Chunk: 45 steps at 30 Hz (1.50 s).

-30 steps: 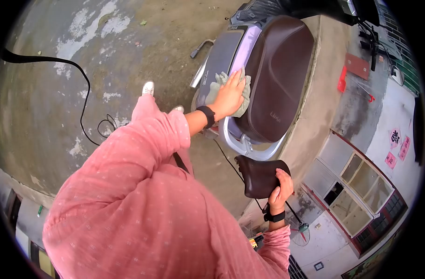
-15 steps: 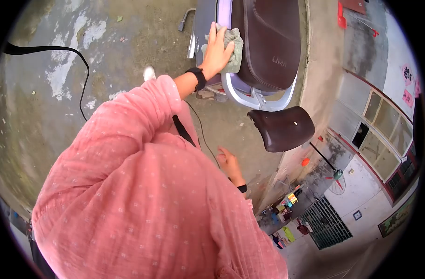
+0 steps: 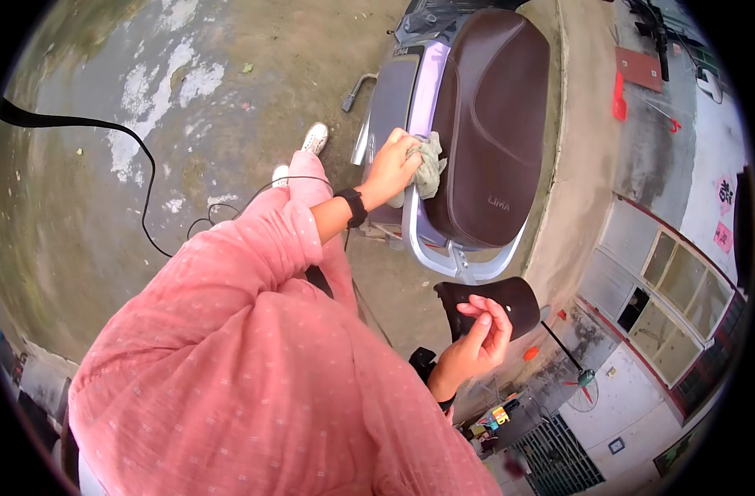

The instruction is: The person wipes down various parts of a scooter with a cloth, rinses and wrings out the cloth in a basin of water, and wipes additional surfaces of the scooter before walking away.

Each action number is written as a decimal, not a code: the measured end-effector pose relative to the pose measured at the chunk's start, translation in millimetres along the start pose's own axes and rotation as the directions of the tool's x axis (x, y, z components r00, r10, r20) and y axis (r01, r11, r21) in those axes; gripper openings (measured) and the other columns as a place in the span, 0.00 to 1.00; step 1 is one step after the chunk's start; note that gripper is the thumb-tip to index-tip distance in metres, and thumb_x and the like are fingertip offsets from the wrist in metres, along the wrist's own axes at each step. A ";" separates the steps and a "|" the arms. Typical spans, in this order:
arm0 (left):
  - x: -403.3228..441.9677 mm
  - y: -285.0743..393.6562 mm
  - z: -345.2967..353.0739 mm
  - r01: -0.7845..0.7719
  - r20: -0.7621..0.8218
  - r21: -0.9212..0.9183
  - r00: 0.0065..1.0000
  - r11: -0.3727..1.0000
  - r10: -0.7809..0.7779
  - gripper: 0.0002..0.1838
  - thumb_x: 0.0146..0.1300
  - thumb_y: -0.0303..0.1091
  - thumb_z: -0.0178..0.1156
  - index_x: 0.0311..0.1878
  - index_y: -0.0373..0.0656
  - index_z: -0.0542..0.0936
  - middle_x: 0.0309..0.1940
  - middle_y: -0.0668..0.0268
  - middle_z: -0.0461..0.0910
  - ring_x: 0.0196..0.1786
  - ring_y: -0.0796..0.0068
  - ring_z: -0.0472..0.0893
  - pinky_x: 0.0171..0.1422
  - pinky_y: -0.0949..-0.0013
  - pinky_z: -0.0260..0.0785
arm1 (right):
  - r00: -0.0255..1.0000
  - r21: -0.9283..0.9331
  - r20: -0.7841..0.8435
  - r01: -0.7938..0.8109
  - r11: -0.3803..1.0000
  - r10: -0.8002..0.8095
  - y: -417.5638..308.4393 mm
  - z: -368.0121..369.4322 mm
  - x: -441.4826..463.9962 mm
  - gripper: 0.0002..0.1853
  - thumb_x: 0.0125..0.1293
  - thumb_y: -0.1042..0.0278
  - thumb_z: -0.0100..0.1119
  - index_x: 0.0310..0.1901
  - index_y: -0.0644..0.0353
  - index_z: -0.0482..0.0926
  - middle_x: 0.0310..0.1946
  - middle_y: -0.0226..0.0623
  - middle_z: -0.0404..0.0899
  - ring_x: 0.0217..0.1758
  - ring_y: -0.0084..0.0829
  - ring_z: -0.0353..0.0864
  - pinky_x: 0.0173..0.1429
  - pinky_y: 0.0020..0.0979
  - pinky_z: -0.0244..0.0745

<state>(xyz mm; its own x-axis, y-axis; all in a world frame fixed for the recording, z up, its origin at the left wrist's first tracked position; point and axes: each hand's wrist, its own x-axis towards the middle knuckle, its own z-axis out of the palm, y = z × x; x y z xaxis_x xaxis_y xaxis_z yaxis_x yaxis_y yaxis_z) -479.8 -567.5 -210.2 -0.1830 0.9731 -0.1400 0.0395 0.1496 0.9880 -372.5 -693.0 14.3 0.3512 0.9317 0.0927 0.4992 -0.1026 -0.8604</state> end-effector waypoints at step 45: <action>232.6 -83.4 -27.6 0.310 0.582 -0.182 0.799 0.933 -0.152 0.28 0.51 0.29 0.51 0.60 0.41 0.66 0.63 0.52 0.56 0.68 0.54 0.52 0.71 0.59 0.42 | 0.979 -0.847 0.109 -0.001 0.532 0.174 90.8 143.9 150.0 0.22 0.63 0.69 0.33 0.57 0.68 0.57 0.64 0.55 0.51 0.68 0.51 0.51 0.68 0.46 0.46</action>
<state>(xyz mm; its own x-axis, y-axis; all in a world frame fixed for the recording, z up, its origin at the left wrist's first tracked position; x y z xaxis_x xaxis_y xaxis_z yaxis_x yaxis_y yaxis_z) -552.8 -358.5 -323.3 0.4191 0.8568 -0.3005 -0.1983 0.4093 0.8906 -388.5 -512.4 -122.0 0.3446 0.9318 -0.1137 0.9360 -0.3503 -0.0335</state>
